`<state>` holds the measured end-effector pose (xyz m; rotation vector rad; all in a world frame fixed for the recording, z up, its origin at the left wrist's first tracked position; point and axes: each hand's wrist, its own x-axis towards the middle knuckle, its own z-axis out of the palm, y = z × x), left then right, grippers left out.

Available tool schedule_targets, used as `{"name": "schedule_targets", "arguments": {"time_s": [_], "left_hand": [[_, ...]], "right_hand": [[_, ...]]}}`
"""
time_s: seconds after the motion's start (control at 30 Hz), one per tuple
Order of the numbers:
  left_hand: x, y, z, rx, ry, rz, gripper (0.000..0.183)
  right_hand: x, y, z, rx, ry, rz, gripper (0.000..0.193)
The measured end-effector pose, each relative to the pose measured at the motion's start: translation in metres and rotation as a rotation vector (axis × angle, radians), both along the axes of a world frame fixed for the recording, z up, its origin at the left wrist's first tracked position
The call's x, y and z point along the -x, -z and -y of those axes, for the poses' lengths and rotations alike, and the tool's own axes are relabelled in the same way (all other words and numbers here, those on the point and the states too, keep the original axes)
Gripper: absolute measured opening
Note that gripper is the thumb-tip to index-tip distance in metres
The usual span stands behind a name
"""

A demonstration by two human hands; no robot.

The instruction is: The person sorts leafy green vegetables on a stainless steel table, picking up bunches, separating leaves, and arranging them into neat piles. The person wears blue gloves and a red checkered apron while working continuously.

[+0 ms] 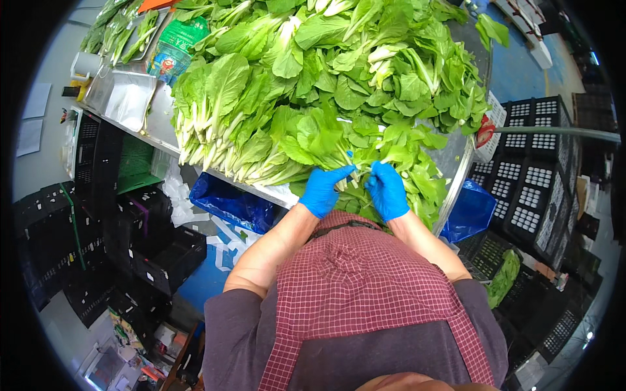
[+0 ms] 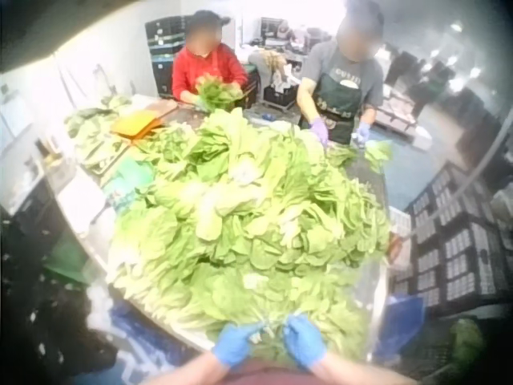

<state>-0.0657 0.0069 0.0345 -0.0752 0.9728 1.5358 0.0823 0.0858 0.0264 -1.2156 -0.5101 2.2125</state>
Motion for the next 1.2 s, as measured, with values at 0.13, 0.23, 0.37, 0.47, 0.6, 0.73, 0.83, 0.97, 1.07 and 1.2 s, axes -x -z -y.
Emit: {"name": "schedule_targets", "arguments": {"time_s": [0.13, 0.23, 0.37, 0.47, 0.6, 0.73, 0.83, 0.97, 1.07, 1.2], "left_hand": [[0.013, 0.000, 0.001, -0.055, -0.098, 0.076, 0.036], [0.023, 0.004, 0.006, -0.049, -0.128, 0.129, 0.036], [0.027, 0.012, 0.008, -0.037, -0.141, 0.150, 0.036], [0.030, 0.004, 0.011, -0.052, -0.072, 0.195, 0.037], [0.032, -0.003, 0.018, -0.062, -0.037, 0.253, 0.031], [0.034, 0.009, 0.027, -0.074, -0.013, 0.244, 0.027], [0.035, 0.015, 0.025, -0.159, -0.022, 0.240, 0.026], [0.034, 0.005, 0.012, -0.131, -0.070, 0.145, 0.031], [0.036, -0.007, 0.005, -0.131, -0.093, 0.107, 0.028], [0.030, -0.012, 0.003, -0.122, -0.117, 0.110, 0.023]], "right_hand": [[0.002, -0.012, -0.021, 0.069, -0.245, 0.129, 0.017], [0.039, -0.035, -0.055, -0.330, -0.499, 0.311, 0.027], [0.111, -0.033, -0.146, -0.496, -0.139, 0.268, 0.026], [0.154, -0.027, -0.186, -0.456, -0.013, 0.457, 0.022], [0.171, -0.016, -0.203, -0.458, 0.076, 0.646, 0.021], [0.150, -0.033, -0.183, -0.329, 0.013, 0.445, 0.014], [0.118, -0.046, -0.142, -0.337, -0.071, 0.220, 0.014], [0.075, -0.050, -0.095, -0.417, -0.223, 0.249, 0.011], [0.044, -0.051, -0.072, -0.469, -0.271, 0.289, 0.017], [0.016, -0.046, -0.042, -0.303, -0.229, 0.099, 0.016]]}}
